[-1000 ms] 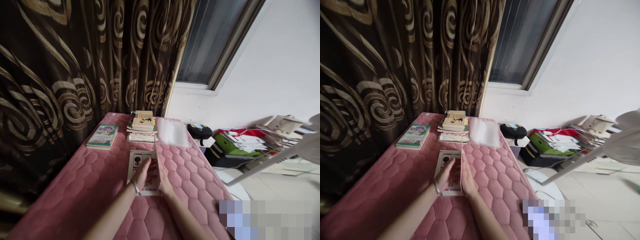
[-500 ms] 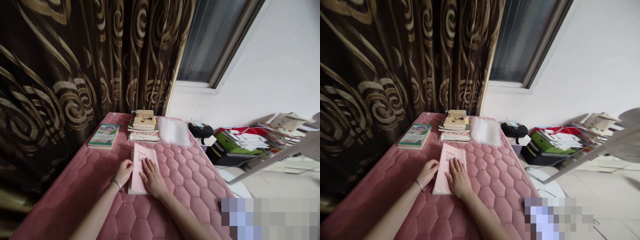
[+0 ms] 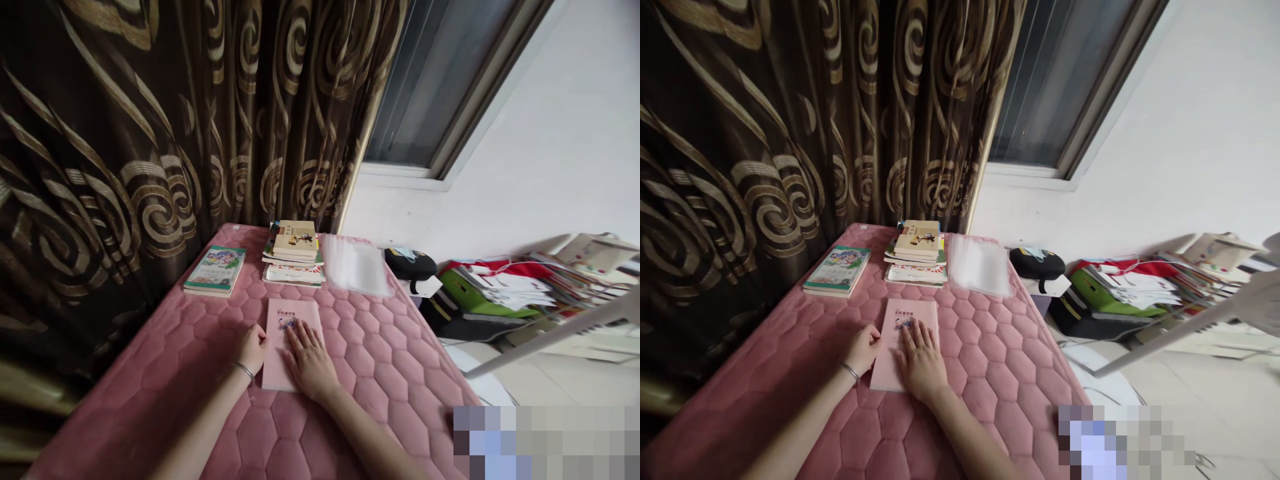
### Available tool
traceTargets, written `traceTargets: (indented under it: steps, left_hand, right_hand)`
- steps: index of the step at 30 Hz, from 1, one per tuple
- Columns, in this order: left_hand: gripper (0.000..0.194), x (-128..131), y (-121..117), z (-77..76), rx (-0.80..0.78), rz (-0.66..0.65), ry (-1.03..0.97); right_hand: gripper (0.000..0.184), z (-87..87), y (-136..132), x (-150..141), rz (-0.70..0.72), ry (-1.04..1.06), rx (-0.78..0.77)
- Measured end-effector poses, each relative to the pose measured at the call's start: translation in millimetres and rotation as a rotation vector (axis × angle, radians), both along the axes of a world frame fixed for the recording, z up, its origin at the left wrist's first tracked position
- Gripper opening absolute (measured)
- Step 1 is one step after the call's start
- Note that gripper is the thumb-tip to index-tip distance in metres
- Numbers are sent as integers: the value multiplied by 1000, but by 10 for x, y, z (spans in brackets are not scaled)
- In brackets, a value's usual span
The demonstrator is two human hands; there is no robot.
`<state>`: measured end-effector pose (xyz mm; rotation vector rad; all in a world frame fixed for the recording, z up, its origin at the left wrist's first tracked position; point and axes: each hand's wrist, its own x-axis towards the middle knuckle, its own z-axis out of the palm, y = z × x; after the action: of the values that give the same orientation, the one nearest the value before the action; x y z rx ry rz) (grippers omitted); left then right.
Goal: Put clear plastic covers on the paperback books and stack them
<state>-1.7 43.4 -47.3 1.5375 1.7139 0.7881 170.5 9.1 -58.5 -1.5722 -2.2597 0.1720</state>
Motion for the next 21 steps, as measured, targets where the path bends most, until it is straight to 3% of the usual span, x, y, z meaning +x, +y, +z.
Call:
traceTargets:
  steps: [7, 15, 18, 21]
  left_hand:
    - [21, 110, -91, 208, 33, -114, 431]
    - [26, 193, -55, 275, -21, -139, 508]
    - [35, 324, -98, 256, 83, -160, 579]
    - [46, 472, -73, 196, 252, -336, 623]
  right_hand:
    - [57, -4, -12, -23, -36, -12, -32]
    - [56, 26, -30, -13, -65, -34, -56]
    - [56, 23, -28, -15, -73, -54, -62]
    - [54, 22, -29, -14, -67, -84, -59]
